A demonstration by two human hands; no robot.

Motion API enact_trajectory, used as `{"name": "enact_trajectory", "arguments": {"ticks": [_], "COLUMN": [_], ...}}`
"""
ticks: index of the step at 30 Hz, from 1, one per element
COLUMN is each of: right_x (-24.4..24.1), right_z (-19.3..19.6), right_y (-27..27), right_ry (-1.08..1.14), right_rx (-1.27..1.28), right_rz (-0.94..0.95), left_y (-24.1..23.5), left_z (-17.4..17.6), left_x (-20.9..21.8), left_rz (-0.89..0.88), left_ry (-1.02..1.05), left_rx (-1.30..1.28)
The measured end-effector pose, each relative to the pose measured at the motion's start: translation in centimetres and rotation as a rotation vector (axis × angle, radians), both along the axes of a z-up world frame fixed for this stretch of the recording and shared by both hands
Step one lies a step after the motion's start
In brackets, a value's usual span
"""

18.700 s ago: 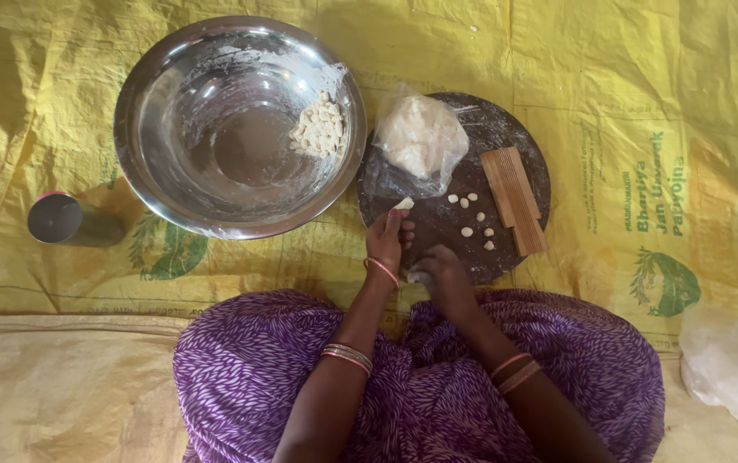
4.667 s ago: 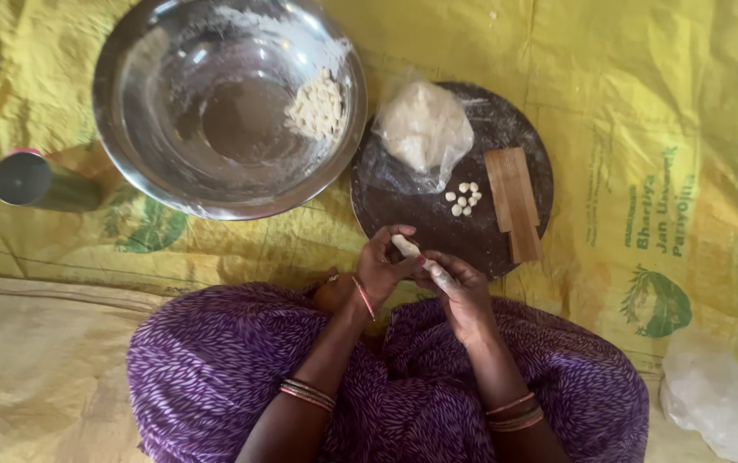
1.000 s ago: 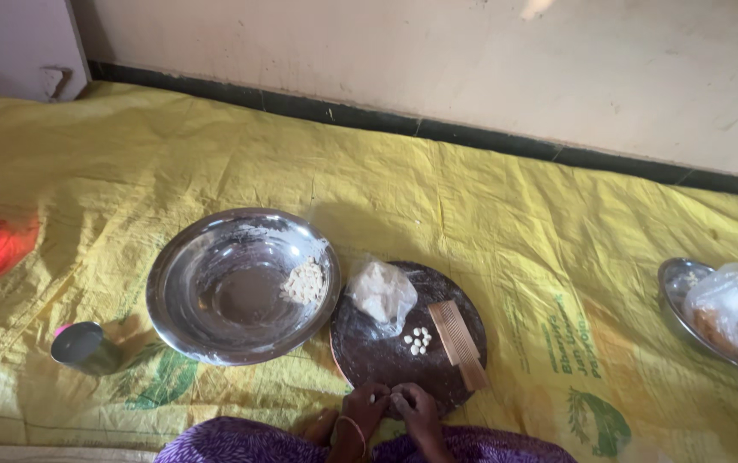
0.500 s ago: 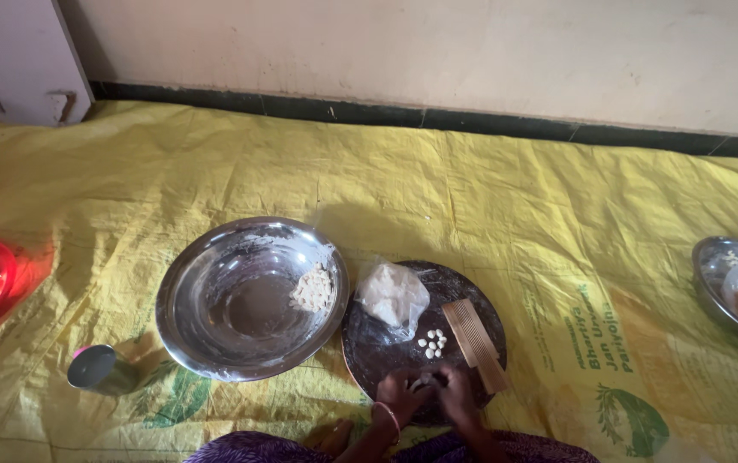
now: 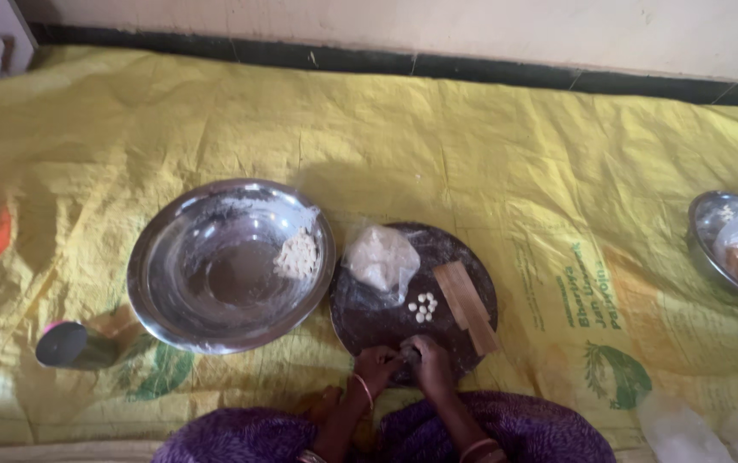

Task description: The person sits on the floor and repeatedly rolls small pieces of dough between their palms to form uniform balls. They place the finished balls on a wooden board next to a metal bowl containing more dough.

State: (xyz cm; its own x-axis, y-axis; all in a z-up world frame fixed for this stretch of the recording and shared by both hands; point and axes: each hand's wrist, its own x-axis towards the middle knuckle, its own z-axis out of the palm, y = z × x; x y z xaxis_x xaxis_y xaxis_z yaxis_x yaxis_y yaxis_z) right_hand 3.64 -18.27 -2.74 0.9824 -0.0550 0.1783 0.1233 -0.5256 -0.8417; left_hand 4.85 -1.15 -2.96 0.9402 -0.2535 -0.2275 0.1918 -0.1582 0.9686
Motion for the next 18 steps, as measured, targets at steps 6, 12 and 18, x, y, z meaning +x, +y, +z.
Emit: {"name": "enact_trajectory", "arguments": {"ticks": [6, 12, 18], "right_x": [0.7, -3.6, -7.4], "right_z": [-0.1, 10.1, 16.8], "right_y": [-1.6, 0.4, 8.6], "right_ry": [0.058, 0.03, -0.344], "right_rx": [0.203, 0.671, -0.058], "right_rz": [-0.164, 0.047, 0.033], "left_y": [-0.2, 2.7, 2.1], "left_z": [1.8, 5.9, 10.3], "left_x": [-0.3, -0.4, -1.7], "left_rz": [0.077, 0.218, 0.173], "left_ry": [-0.085, 0.308, 0.489], "left_rx": [-0.44, -0.944, -1.276]}}
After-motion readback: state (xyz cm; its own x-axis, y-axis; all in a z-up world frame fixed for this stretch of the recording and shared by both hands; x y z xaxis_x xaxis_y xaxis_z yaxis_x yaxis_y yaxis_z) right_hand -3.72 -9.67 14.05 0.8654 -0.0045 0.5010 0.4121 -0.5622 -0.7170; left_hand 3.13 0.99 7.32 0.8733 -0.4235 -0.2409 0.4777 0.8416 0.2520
